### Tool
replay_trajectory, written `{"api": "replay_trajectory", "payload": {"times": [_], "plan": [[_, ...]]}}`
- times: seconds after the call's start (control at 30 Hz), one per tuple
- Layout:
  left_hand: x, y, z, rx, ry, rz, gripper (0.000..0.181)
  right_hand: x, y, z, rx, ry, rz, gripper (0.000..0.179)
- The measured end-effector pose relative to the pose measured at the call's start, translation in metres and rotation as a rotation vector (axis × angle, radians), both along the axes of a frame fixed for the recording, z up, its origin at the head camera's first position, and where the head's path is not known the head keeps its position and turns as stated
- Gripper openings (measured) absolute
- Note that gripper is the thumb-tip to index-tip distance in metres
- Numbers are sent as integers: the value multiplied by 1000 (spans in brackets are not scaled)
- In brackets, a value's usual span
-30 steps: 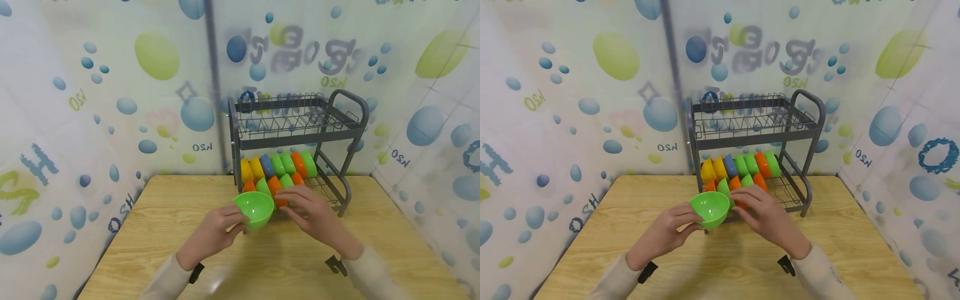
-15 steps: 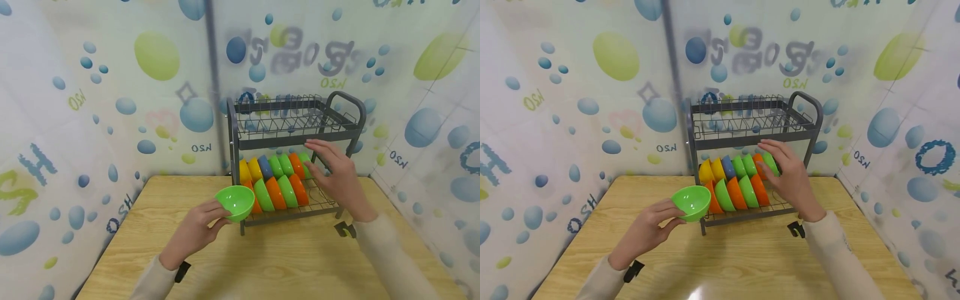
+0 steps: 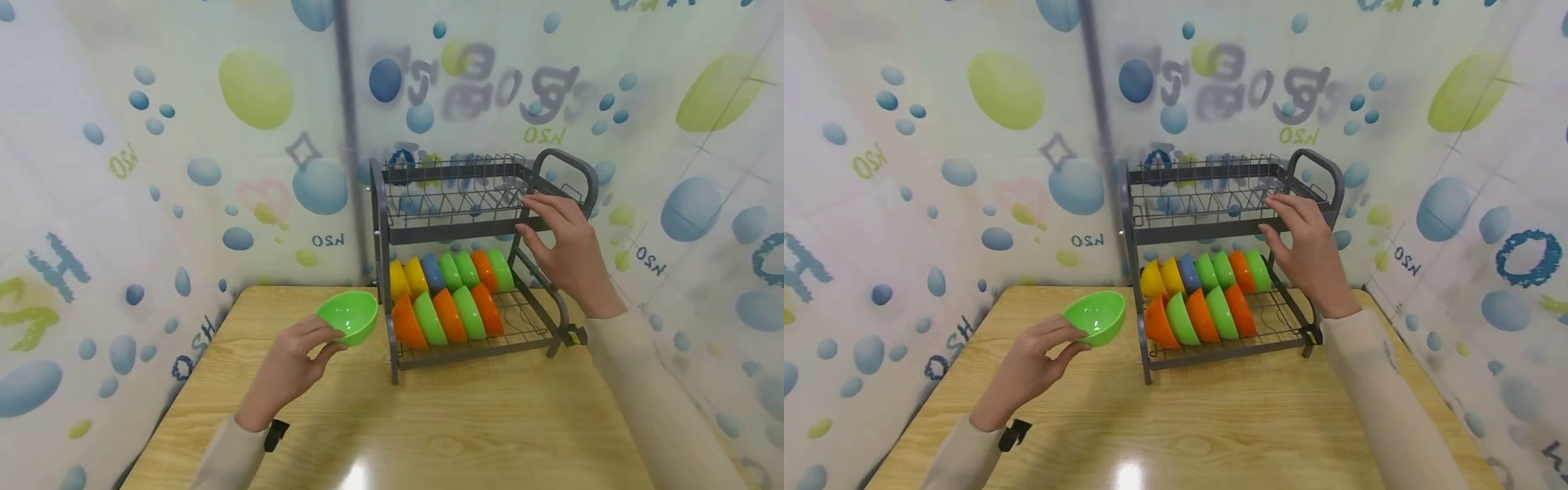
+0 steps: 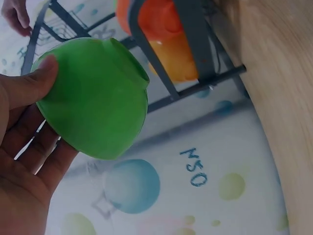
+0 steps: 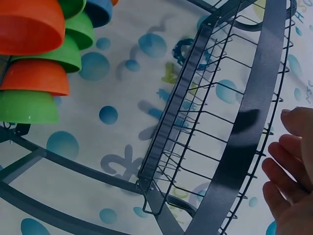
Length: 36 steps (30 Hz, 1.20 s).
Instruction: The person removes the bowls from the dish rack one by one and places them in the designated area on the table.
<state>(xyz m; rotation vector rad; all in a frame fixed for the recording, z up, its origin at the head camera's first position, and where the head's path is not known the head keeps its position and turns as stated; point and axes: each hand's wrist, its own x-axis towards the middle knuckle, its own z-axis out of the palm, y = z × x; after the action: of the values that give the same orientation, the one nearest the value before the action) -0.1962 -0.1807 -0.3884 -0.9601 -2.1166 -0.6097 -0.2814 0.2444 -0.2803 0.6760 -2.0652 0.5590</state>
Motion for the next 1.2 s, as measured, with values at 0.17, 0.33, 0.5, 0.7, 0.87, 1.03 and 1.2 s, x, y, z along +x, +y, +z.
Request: {"api": "replay_trajectory", "payload": {"times": [0.17, 0.33, 0.5, 0.7, 0.87, 1.03, 1.2], "plan": [[-14, -11, -10, -22, 14, 64, 25, -6, 2, 1, 15, -12, 14, 35], [-29, -21, -24, -41, 4, 131, 23, -10, 0, 6, 9, -12, 13, 32], [-47, -25, -36, -61, -31, 192, 21, -15, -1, 11, -8, -2, 5, 25], [-65, -29, -47, -84, -122, 238, 19, -18, 0, 9, -6, 34, -25, 22], [-81, -31, -59, -108, -188, 277, 18, -19, -2, 7, -25, 85, -30, 18], [-97, -30, -68, -131, -235, 281, 17, -21, -5, 5, -45, 135, -25, 12], [-109, -28, -73, -133, -261, 292, 15, -23, -7, 3, -55, 145, -3, 11]]}}
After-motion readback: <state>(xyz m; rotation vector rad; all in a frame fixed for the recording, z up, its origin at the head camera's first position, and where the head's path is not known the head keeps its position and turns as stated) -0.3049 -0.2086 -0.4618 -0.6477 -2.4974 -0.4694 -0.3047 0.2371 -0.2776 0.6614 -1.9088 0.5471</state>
